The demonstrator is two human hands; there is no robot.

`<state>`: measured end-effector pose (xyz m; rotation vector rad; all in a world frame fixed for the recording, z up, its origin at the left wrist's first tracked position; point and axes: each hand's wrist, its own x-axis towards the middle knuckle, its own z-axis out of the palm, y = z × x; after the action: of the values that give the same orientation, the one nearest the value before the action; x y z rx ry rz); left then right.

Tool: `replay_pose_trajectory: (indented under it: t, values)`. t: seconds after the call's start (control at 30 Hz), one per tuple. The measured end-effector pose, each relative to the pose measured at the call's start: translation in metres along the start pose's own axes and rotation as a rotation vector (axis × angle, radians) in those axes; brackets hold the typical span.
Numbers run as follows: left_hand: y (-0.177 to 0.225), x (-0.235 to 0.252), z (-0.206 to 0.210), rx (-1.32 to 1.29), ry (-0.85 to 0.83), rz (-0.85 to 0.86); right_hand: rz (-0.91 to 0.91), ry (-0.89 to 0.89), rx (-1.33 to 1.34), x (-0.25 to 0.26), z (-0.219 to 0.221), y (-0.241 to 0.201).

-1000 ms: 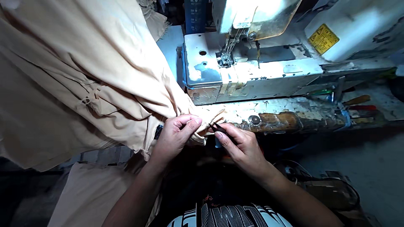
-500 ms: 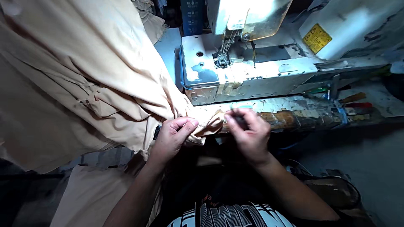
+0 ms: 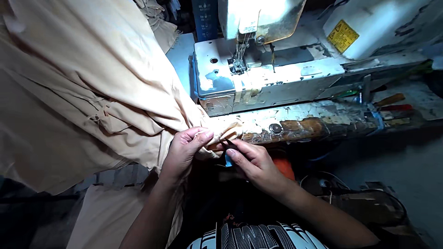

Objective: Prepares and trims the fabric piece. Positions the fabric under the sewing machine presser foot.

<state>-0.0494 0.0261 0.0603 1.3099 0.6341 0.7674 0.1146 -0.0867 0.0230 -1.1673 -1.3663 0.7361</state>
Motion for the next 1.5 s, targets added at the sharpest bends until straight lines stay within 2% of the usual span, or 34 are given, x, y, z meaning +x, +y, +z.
replay_pose_trajectory:
  t: [0.8,0.9,1.03,1.13,1.2,1.3,1.37,1.43,1.5]
  values:
    - [-0.001,-0.003,0.0,0.028,-0.045,0.023,0.009,0.082,0.01,0.002,0.005,0.002]
    - [-0.001,-0.005,0.002,0.117,-0.05,0.06,0.042,0.092,0.103,0.003,0.002,0.001]
    - [0.0,-0.007,0.003,0.268,-0.069,0.117,0.204,0.029,0.439,0.007,-0.002,0.001]
    - [-0.002,-0.006,0.003,0.326,-0.081,0.122,0.197,0.098,0.611,0.004,-0.003,-0.001]
    - [-0.004,-0.005,0.003,0.298,-0.049,0.116,0.133,0.119,0.514,0.001,-0.008,-0.002]
    - [0.0,-0.005,0.003,0.229,-0.026,0.111,-0.006,0.094,0.072,-0.006,-0.014,0.0]
    - [0.001,-0.005,0.003,0.194,-0.029,0.1,-0.162,0.159,-0.162,-0.009,-0.012,-0.001]
    - [0.002,-0.006,0.004,0.192,-0.036,0.094,-0.252,0.174,-0.297,-0.009,-0.01,-0.003]
    - [0.002,-0.005,0.006,0.214,-0.037,0.102,-0.265,0.157,-0.345,-0.007,-0.007,-0.003]
